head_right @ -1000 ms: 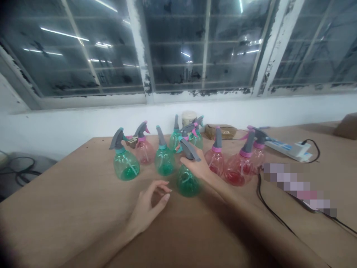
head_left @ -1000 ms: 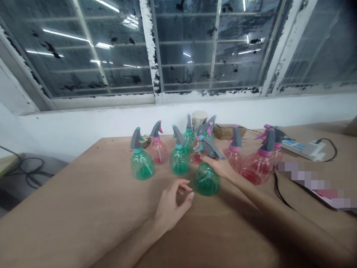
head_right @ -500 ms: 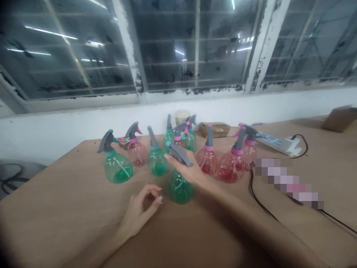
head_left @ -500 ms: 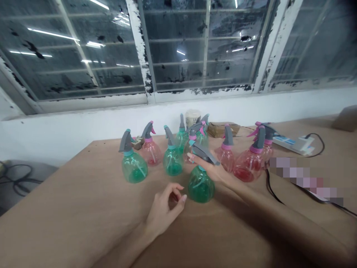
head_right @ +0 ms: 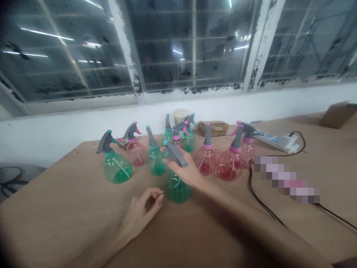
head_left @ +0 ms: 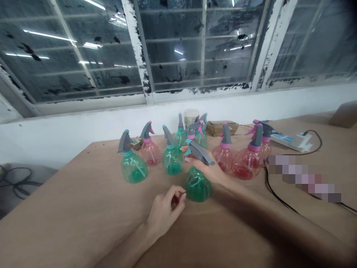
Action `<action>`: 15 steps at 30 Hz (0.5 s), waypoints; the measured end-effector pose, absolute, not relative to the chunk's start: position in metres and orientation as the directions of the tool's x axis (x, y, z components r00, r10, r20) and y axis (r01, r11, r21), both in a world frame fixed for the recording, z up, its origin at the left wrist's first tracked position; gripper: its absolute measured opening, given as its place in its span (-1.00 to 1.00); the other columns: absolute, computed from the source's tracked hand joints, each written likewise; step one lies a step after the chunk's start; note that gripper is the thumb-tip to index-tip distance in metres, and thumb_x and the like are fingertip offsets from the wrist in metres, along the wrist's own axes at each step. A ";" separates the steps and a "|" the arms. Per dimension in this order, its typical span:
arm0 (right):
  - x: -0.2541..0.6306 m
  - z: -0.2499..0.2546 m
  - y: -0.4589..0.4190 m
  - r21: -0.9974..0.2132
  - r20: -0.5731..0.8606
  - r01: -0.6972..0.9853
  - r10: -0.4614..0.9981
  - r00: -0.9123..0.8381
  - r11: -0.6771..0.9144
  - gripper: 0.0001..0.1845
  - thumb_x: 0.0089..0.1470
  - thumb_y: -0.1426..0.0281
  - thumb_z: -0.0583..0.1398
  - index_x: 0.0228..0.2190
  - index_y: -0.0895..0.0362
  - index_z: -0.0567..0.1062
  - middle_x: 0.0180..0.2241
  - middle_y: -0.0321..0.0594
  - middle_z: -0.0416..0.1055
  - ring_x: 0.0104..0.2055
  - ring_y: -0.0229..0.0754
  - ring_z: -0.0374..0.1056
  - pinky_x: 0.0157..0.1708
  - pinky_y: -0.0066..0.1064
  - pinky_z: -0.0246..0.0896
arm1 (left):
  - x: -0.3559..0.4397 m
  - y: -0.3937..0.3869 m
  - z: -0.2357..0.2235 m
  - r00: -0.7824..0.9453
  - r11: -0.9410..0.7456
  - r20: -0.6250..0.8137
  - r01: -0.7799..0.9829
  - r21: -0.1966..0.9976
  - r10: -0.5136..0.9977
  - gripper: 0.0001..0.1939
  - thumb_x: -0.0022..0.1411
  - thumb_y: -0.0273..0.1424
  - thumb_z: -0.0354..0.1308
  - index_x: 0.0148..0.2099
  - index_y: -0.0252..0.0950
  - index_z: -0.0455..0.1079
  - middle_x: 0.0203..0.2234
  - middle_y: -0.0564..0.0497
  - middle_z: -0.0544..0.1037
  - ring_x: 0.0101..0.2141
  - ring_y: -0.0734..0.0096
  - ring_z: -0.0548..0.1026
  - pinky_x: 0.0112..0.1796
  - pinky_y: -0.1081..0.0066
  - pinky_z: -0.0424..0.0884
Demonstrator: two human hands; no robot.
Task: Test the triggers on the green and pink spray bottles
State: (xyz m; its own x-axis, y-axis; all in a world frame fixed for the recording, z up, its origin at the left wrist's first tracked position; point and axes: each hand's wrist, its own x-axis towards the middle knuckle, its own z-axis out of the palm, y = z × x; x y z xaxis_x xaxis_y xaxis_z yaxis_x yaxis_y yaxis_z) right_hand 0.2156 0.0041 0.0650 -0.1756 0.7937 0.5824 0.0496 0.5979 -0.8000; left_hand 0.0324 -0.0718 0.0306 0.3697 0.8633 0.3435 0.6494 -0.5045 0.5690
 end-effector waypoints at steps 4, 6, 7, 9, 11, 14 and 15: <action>0.214 0.062 0.006 -0.812 0.574 0.002 0.798 -0.184 0.584 -0.62 0.01 0.35 0.20 -0.07 -0.02 0.43 -0.11 -0.25 0.45 -0.16 -0.15 0.40 -0.06 -0.20 0.25 | 0.033 -0.071 0.030 0.384 -0.507 0.332 0.663 0.550 0.862 -0.85 0.26 -0.35 -0.07 -0.20 -0.23 0.29 -0.55 0.15 0.41 -0.58 0.55 0.36 -0.52 0.57 0.22; 0.214 0.063 0.006 -0.816 0.571 -0.015 0.800 -0.184 0.579 -0.61 0.00 0.35 0.20 -0.06 -0.02 0.42 -0.11 -0.25 0.45 -0.13 -0.14 0.40 -0.05 -0.19 0.25 | 0.034 -0.071 0.029 0.385 -0.501 0.321 0.677 0.539 0.865 -0.85 0.26 -0.35 -0.07 -0.19 -0.23 0.29 -0.54 0.15 0.42 -0.59 0.54 0.36 -0.51 0.57 0.22; 0.214 0.064 0.005 -0.817 0.570 -0.020 0.802 -0.182 0.576 -0.60 0.00 0.35 0.20 -0.06 -0.02 0.42 -0.10 -0.25 0.45 -0.12 -0.13 0.40 -0.04 -0.18 0.25 | 0.034 -0.071 0.029 0.377 -0.490 0.314 0.696 0.525 0.871 -0.85 0.25 -0.35 -0.07 -0.19 -0.23 0.30 -0.55 0.15 0.42 -0.59 0.54 0.36 -0.51 0.56 0.22; 0.213 0.065 0.003 -0.816 0.572 -0.030 0.801 -0.175 0.577 -0.59 -0.02 0.33 0.22 -0.06 -0.02 0.43 -0.09 -0.24 0.45 -0.09 -0.11 0.39 -0.02 -0.17 0.24 | 0.035 -0.070 0.029 0.345 -0.448 0.290 0.751 0.486 0.893 -0.85 0.25 -0.35 -0.07 -0.22 -0.22 0.30 -0.58 0.16 0.40 -0.60 0.52 0.36 -0.52 0.54 0.20; 0.213 0.067 0.002 -0.814 0.577 -0.038 0.799 -0.169 0.579 -0.58 -0.03 0.31 0.24 -0.06 -0.01 0.44 -0.09 -0.24 0.45 -0.06 -0.10 0.38 0.00 -0.17 0.23 | 0.034 -0.068 0.029 0.301 -0.386 0.248 0.804 0.454 0.921 -0.86 0.24 -0.37 -0.08 -0.25 -0.21 0.30 -0.60 0.17 0.39 -0.59 0.49 0.38 -0.52 0.53 0.17; 0.213 0.067 0.001 -0.812 0.579 -0.028 0.799 -0.165 0.583 -0.57 -0.03 0.29 0.24 -0.06 0.00 0.44 -0.11 -0.22 0.46 -0.07 -0.10 0.39 -0.02 -0.17 0.24 | 0.034 -0.066 0.031 0.291 -0.336 0.168 0.837 0.432 0.942 -0.88 0.23 -0.40 -0.06 -0.26 -0.20 0.30 -0.56 0.16 0.43 -0.55 0.48 0.41 -0.51 0.52 0.17; 0.213 0.067 0.001 -0.811 0.579 -0.020 0.799 -0.163 0.585 -0.57 -0.03 0.29 0.24 -0.06 0.00 0.44 -0.11 -0.22 0.47 -0.09 -0.10 0.39 -0.03 -0.17 0.25 | 0.034 -0.065 0.031 0.305 -0.337 0.144 0.845 0.416 0.942 -0.89 0.23 -0.41 -0.06 -0.26 -0.20 0.30 -0.55 0.16 0.44 -0.55 0.48 0.42 -0.50 0.52 0.17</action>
State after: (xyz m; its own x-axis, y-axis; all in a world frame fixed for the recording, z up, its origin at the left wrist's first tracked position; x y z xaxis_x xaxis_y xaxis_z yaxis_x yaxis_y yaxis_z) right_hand 0.2129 0.0014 0.0666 -0.1630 0.7986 0.5794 -0.0195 0.5845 -0.8111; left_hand 0.0341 -0.0655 0.0309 0.3048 0.9415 0.1436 0.8447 -0.3368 0.4160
